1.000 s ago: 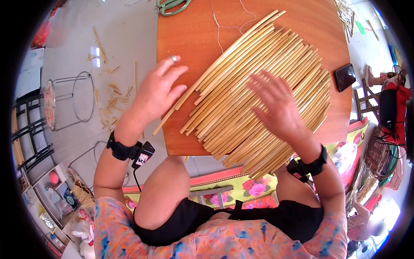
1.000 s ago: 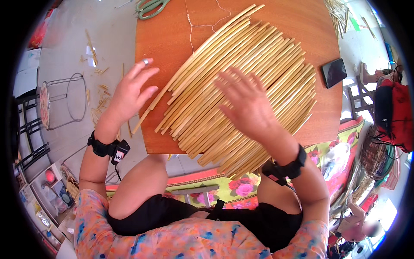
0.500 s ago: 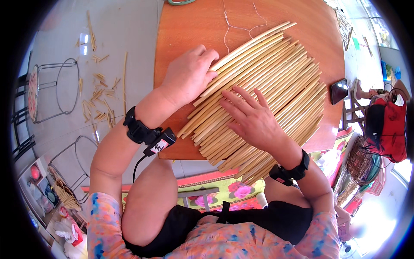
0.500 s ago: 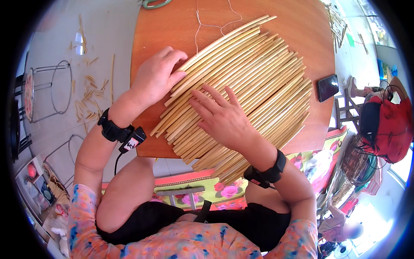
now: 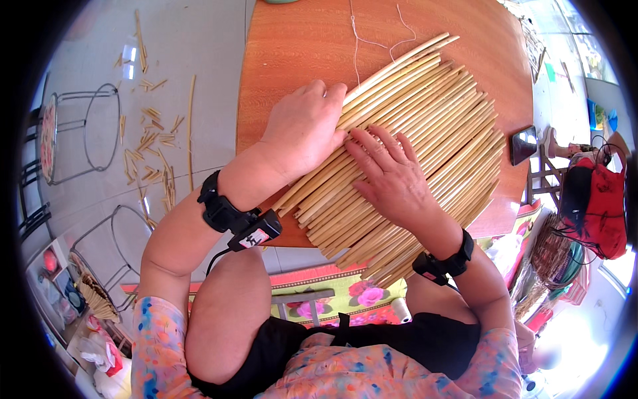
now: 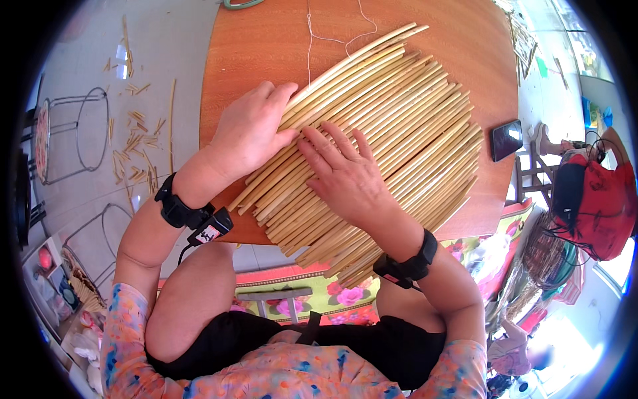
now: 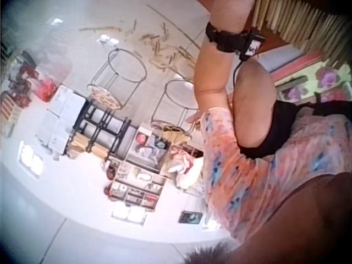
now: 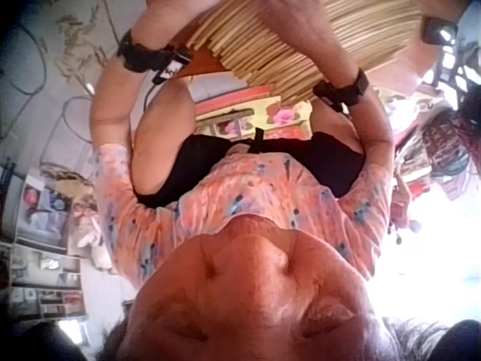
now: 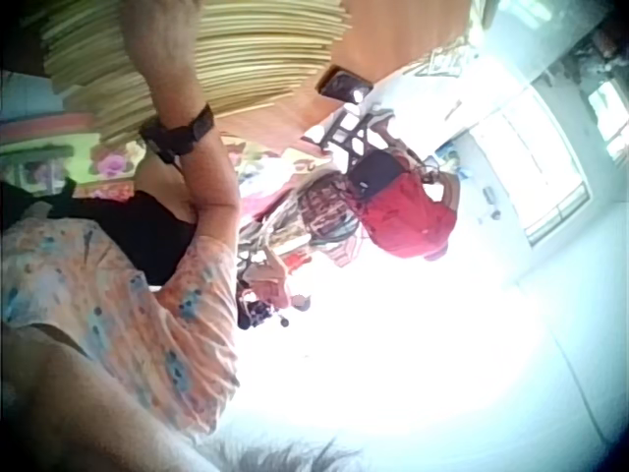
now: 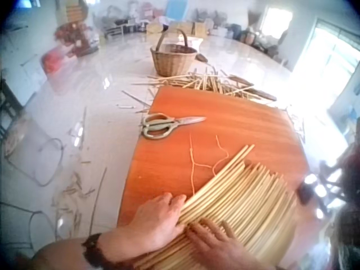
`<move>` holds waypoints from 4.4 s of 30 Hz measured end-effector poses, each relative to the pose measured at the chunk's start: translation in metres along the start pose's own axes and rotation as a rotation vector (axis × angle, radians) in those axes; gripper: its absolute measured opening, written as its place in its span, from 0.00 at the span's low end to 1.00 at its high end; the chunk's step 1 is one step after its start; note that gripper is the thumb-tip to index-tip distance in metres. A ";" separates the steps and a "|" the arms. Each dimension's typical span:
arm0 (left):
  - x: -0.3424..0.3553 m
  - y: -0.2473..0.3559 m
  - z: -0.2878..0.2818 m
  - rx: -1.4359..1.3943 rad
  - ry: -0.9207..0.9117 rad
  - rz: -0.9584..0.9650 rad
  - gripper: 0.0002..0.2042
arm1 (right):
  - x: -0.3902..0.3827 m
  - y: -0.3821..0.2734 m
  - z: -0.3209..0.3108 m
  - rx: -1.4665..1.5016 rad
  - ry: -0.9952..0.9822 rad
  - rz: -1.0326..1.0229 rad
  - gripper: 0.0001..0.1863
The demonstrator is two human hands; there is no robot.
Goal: The person threads a string through a bundle of reeds using a needle to assemble a mat, adjusting the reeds and occasionally reaching for shears.
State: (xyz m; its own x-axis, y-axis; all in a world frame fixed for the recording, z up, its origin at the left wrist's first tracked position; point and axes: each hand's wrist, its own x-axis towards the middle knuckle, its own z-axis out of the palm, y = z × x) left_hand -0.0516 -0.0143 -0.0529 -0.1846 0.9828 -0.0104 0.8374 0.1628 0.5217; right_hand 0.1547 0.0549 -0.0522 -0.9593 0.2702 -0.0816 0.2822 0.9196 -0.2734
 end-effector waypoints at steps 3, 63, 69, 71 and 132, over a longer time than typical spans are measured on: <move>0.008 0.007 -0.003 0.047 -0.162 -0.110 0.22 | 0.002 0.000 -0.002 0.034 -0.006 0.006 0.31; 0.026 -0.007 -0.008 -0.586 -0.311 -0.131 0.29 | 0.002 0.005 0.002 0.089 0.075 0.015 0.42; 0.026 -0.011 -0.011 -0.818 -0.339 -0.243 0.25 | 0.004 0.005 0.001 0.068 0.030 0.025 0.41; 0.029 -0.018 -0.009 -0.656 -0.371 -0.219 0.21 | 0.004 0.004 0.001 0.069 0.035 0.016 0.40; 0.031 -0.016 -0.006 -0.666 -0.372 -0.211 0.14 | 0.014 0.003 -0.010 0.055 -0.007 0.000 0.30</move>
State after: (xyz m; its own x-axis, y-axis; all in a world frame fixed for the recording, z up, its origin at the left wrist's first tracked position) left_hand -0.0738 0.0134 -0.0567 -0.0227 0.9210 -0.3890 0.2983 0.3776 0.8766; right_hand 0.1422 0.0643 -0.0451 -0.9593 0.2683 -0.0880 0.2822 0.9024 -0.3257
